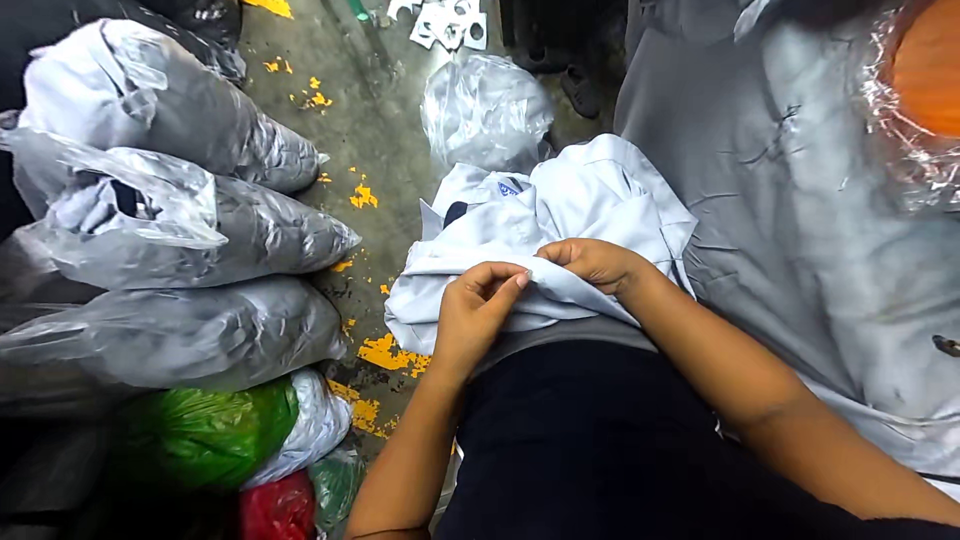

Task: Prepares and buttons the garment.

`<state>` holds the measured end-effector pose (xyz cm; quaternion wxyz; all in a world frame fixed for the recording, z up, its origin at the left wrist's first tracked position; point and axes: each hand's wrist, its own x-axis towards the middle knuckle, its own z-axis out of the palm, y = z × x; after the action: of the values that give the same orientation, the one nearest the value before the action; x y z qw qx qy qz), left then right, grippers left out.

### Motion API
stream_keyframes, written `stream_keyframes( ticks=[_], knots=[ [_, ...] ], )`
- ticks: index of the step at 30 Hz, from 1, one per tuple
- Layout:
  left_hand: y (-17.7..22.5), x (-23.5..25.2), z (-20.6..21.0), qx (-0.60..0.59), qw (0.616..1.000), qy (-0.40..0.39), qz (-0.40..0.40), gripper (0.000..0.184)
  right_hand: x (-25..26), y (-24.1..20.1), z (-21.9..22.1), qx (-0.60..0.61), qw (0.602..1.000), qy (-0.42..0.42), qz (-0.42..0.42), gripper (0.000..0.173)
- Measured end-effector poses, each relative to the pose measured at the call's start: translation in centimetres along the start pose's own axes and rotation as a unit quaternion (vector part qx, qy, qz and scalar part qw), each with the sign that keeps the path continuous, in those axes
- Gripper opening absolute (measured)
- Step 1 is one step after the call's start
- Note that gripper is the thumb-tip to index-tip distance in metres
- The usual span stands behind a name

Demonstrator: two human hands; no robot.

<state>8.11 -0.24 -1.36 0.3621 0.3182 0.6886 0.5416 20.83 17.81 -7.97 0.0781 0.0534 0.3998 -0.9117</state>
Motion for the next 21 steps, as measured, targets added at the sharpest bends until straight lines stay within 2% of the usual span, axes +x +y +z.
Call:
stream_keyframes(
  ticks=[2, 4, 11, 14, 17, 19, 21],
  knots=[
    [-0.7, -0.1, 0.3, 0.124, 0.984, 0.009, 0.126, 0.012, 0.0, 0.0, 0.1, -0.01, 1.0, 0.004, -0.002, 0.02],
    [-1.3, 0.0, 0.5, 0.197, 0.956, 0.015, 0.216, 0.014, 0.1, 0.0, -0.2, -0.011, 1.0, -0.002, 0.003, 0.021],
    [-1.9, -0.1, 1.3, 0.274, 0.908, 0.043, 0.315, 0.014, 0.2, 0.1, -0.3, 0.011, 1.0, -0.009, 0.011, 0.024],
    [-2.3, -0.1, 1.3, 0.311, 0.886, 0.045, 0.341, 0.013, 0.1, 0.1, -0.3, 0.007, 1.0, -0.007, 0.013, 0.024],
    [-2.2, 0.1, 0.8, 0.293, 0.898, 0.03, 0.327, 0.017, 0.2, 0.1, -0.5, 0.012, 1.0, -0.013, 0.015, 0.024],
    [-1.6, 0.7, -0.1, 0.275, 0.92, -0.019, 0.277, 0.03, 0.2, -0.1, -0.4, 0.007, 1.0, -0.009, 0.022, 0.023],
    [-1.0, 2.1, -1.5, 0.279, 0.929, -0.102, 0.22, 0.039, 0.3, -0.5, -0.2, -0.023, 0.999, -0.001, 0.033, 0.022]
  ],
)
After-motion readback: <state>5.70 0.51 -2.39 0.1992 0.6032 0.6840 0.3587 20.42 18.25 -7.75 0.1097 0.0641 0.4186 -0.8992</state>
